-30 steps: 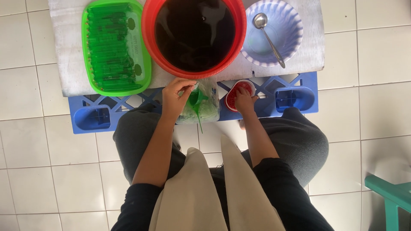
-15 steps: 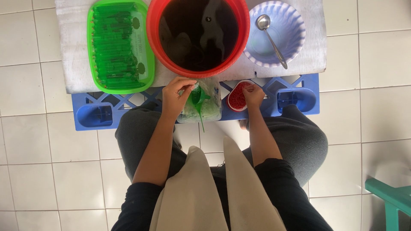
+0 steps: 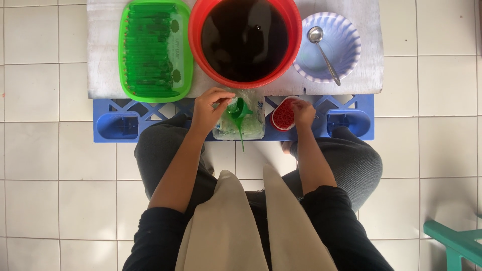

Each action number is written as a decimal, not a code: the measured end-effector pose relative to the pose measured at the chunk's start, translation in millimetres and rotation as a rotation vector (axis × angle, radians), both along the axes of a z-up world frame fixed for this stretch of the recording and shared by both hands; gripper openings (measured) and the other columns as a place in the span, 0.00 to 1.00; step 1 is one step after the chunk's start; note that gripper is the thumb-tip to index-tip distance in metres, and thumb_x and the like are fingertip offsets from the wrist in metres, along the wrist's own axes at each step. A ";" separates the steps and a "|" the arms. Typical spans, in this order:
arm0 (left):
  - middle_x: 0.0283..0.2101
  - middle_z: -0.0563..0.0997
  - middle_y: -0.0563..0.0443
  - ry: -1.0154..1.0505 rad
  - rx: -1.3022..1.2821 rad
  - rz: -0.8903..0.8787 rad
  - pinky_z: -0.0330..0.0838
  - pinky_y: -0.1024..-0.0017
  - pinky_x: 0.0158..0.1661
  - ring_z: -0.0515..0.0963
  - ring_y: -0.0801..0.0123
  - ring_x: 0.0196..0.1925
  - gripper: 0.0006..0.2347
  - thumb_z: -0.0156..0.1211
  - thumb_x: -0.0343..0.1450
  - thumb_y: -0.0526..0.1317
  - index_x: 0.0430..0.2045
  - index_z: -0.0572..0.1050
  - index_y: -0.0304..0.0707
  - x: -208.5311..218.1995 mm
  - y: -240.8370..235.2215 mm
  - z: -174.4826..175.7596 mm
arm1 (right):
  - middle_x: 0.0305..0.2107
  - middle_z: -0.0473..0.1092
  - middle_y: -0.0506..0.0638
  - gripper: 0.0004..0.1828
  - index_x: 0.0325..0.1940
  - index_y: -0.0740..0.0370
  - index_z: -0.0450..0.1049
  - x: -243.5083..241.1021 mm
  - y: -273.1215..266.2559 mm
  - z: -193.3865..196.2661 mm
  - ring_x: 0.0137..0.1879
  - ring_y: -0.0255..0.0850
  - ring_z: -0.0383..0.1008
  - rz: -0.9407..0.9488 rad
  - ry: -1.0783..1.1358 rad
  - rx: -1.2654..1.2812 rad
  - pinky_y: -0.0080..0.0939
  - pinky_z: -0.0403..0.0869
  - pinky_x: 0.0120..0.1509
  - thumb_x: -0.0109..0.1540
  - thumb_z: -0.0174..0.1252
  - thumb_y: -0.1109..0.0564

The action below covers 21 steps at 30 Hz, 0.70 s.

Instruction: Filling small plastic tubes with liquid using a funnel and tying them closed by hand.

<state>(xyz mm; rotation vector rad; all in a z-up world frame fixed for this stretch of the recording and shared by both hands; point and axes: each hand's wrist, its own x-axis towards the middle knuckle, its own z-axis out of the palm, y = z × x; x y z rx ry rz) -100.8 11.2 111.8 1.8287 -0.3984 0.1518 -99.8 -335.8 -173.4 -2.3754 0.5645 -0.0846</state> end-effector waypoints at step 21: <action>0.34 0.83 0.45 -0.193 -0.115 -0.030 0.80 0.74 0.31 0.83 0.68 0.33 0.05 0.66 0.71 0.26 0.37 0.83 0.34 30.0 -14.7 70.7 | 0.33 0.67 0.53 0.11 0.50 0.65 0.82 30.9 133.1 288.4 0.38 0.36 0.67 0.690 -0.604 0.689 0.36 0.68 0.45 0.64 0.65 0.67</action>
